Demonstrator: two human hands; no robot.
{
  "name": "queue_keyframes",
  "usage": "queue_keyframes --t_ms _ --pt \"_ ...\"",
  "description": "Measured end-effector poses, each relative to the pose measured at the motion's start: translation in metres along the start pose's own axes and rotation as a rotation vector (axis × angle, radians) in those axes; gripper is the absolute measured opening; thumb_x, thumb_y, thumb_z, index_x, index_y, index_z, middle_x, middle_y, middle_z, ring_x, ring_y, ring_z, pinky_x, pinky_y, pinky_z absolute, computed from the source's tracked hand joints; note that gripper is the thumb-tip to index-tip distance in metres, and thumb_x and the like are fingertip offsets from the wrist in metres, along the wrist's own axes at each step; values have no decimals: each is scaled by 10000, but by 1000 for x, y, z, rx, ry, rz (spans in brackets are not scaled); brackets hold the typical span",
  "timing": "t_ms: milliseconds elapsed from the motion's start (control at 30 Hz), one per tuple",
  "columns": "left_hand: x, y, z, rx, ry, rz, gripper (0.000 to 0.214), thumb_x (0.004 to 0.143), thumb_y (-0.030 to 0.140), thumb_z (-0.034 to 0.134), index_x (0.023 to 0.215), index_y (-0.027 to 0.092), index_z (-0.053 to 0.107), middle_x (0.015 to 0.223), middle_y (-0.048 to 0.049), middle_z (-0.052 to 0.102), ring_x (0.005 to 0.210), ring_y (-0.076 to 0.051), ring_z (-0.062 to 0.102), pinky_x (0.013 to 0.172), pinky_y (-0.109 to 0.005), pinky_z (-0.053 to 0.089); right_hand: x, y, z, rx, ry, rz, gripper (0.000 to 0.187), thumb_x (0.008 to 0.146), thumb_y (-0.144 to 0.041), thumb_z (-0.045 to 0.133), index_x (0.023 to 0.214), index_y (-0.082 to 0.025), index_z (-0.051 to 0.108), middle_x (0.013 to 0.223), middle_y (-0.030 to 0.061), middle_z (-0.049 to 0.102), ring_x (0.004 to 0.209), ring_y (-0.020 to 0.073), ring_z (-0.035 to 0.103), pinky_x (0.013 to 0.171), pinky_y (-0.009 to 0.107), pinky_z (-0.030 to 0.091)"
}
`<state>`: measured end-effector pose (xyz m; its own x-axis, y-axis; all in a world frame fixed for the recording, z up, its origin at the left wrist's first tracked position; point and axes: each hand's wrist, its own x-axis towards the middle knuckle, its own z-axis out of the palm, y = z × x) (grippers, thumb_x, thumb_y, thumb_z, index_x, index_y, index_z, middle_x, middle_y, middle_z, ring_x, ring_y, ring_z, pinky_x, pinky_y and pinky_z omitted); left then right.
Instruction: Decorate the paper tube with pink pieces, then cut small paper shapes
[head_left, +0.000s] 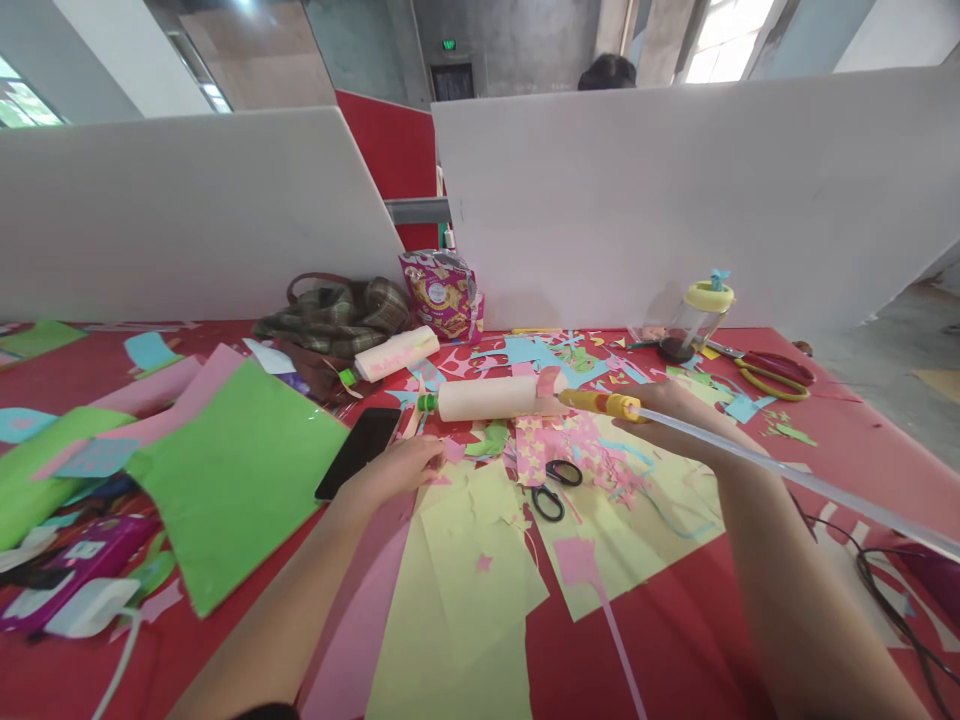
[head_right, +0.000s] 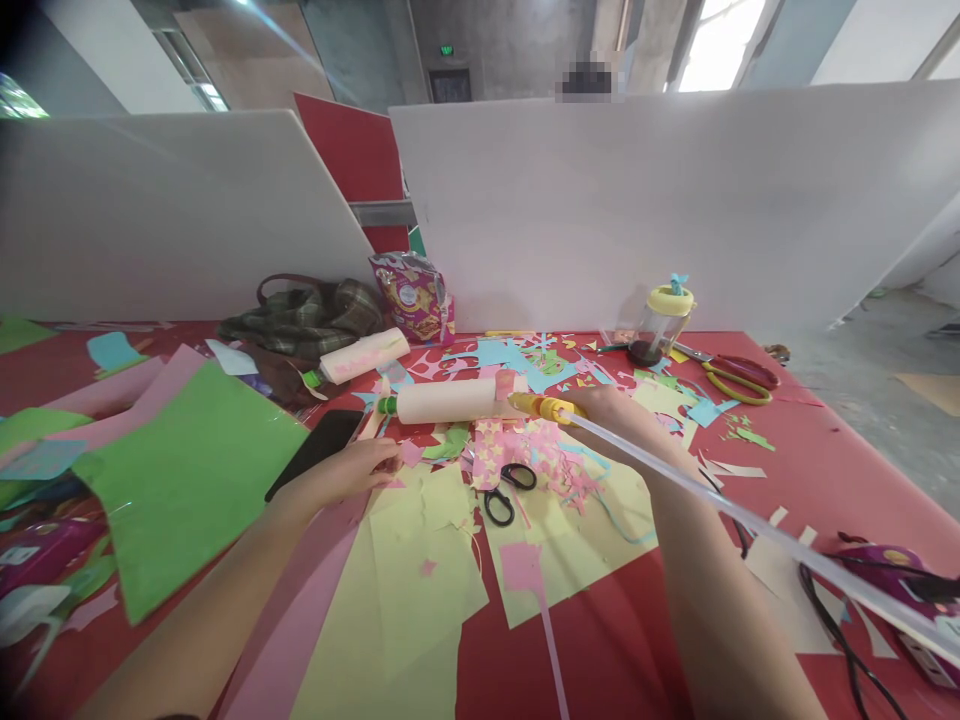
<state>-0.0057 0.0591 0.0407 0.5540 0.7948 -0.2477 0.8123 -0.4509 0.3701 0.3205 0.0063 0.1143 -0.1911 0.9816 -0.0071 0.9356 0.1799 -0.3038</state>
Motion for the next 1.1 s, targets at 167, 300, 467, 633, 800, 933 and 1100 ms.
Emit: queue_keyframes --t_ms 167,300,467,633,800,933,1100 --pt "-3 1 0 -29 27 -4 85 640 186 449 569 187 403 640 4 504 605 -141 456 543 -215 303 6 -1 9 38 19 -2 123 709 -248 419 627 -200 497 541 -13 505 462 103 450 410 199 275" --pt "-3 0 3 -63 43 -14 98 646 194 448 561 184 400 603 12 495 557 -128 445 512 -205 296 9 6 15 -19 57 -45 119 716 -232 409 644 -199 497 546 -12 506 468 103 437 428 206 281" --pt "-5 -7 8 -86 67 -17 72 653 211 448 589 182 432 592 15 512 555 -131 469 515 -203 305 7 8 13 -26 6 -29 125 723 -262 426 682 -212 532 556 -10 534 485 116 463 430 212 279" --pt "-9 -6 9 -89 110 -4 101 694 228 419 613 184 460 655 -6 552 629 -150 506 573 -220 335 7 13 16 -56 -49 -53 153 704 -277 480 816 -246 579 590 -1 579 518 142 500 457 227 300" --pt "-12 8 0 -67 184 21 146 725 234 389 615 188 473 691 -18 556 686 -162 505 619 -234 354 6 17 14 -72 -71 -25 134 678 -275 510 784 -238 584 597 8 590 520 155 508 449 232 300" --pt "-6 16 -10 -92 337 61 170 747 271 404 668 180 524 787 -44 559 739 -165 505 695 -263 374 3 21 7 6 34 95 132 643 -289 540 760 -238 573 554 -2 561 502 162 496 450 238 299" --pt "-2 22 -18 -336 454 -33 177 701 333 495 661 175 564 798 -37 569 738 -168 513 720 -290 392 3 26 5 213 333 274 130 591 -279 582 704 -222 555 489 -11 495 498 178 473 461 255 286"
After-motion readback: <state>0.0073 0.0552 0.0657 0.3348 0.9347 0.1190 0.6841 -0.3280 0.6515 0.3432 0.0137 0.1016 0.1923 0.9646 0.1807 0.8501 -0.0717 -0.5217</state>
